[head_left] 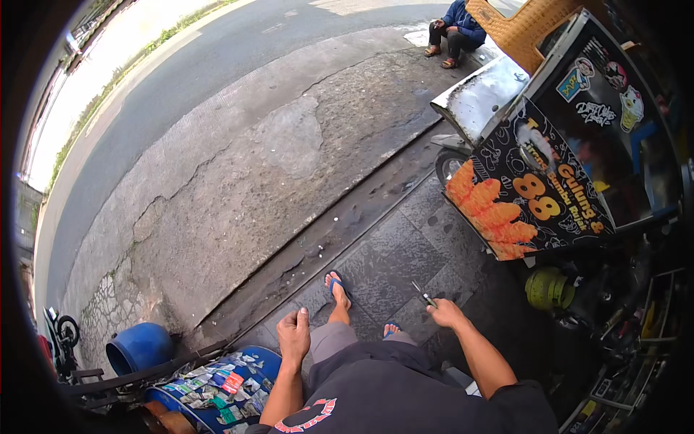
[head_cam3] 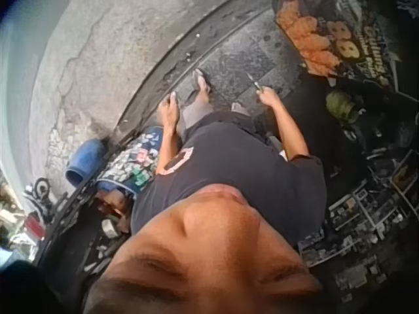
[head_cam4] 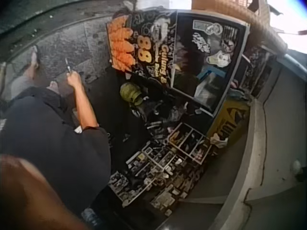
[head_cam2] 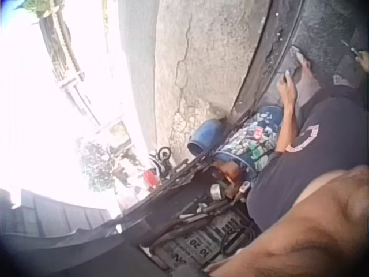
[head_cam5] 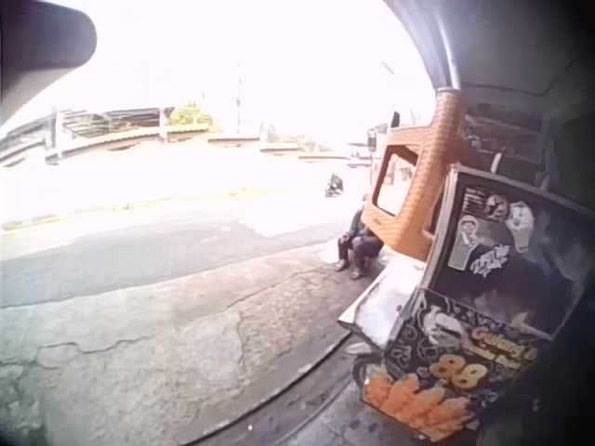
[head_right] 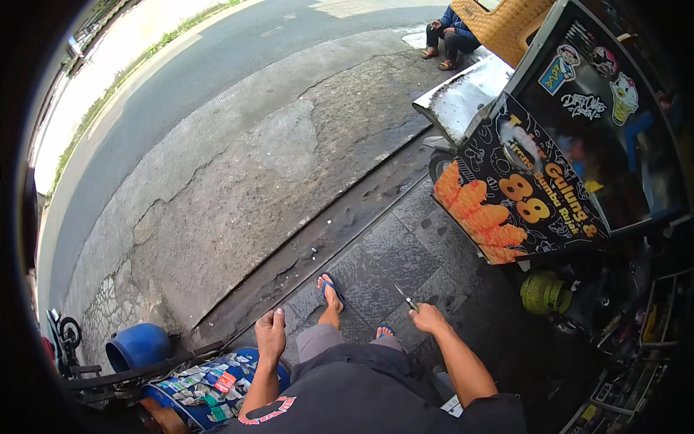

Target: The person works on a motorcycle engine cover using pliers and a screwdriver, retrieves and opens a tool box, and places a punch tool into the cover before tapping it with a hammer.

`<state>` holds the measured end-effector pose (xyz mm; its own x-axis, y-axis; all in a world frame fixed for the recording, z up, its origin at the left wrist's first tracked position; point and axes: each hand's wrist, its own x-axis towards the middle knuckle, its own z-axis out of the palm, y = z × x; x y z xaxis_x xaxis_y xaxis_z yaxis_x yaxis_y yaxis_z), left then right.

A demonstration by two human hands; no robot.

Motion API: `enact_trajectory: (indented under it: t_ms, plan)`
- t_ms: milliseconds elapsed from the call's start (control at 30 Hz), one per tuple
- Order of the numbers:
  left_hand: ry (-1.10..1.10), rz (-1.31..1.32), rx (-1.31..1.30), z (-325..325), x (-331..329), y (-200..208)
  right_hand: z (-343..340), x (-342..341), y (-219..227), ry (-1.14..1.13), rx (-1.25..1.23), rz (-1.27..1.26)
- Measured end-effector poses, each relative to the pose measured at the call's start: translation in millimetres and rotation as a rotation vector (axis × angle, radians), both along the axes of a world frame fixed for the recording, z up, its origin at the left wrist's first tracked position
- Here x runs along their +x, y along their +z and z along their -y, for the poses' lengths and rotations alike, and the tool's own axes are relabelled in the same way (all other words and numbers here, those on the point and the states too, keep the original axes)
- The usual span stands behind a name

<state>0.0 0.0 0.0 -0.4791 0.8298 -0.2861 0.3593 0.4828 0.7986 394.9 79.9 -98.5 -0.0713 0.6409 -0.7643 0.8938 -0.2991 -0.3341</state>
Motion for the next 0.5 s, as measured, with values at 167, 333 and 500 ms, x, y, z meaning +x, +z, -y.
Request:
enact_trajectory:
  t_ms: [167,333,500]
  plan:
    - [0.016,-0.105,-0.094,-188,-113,-22,-106,-37,-149,-0.558,-0.026,0.135]
    - [-0.336,0.182,-0.157,-425,-123,35,-179,-114,-129,-1.118,-0.267,-0.015]
    - [-1.128,0.654,-0.090,-661,-79,162,-282,-159,-136,-0.738,-0.349,0.134]
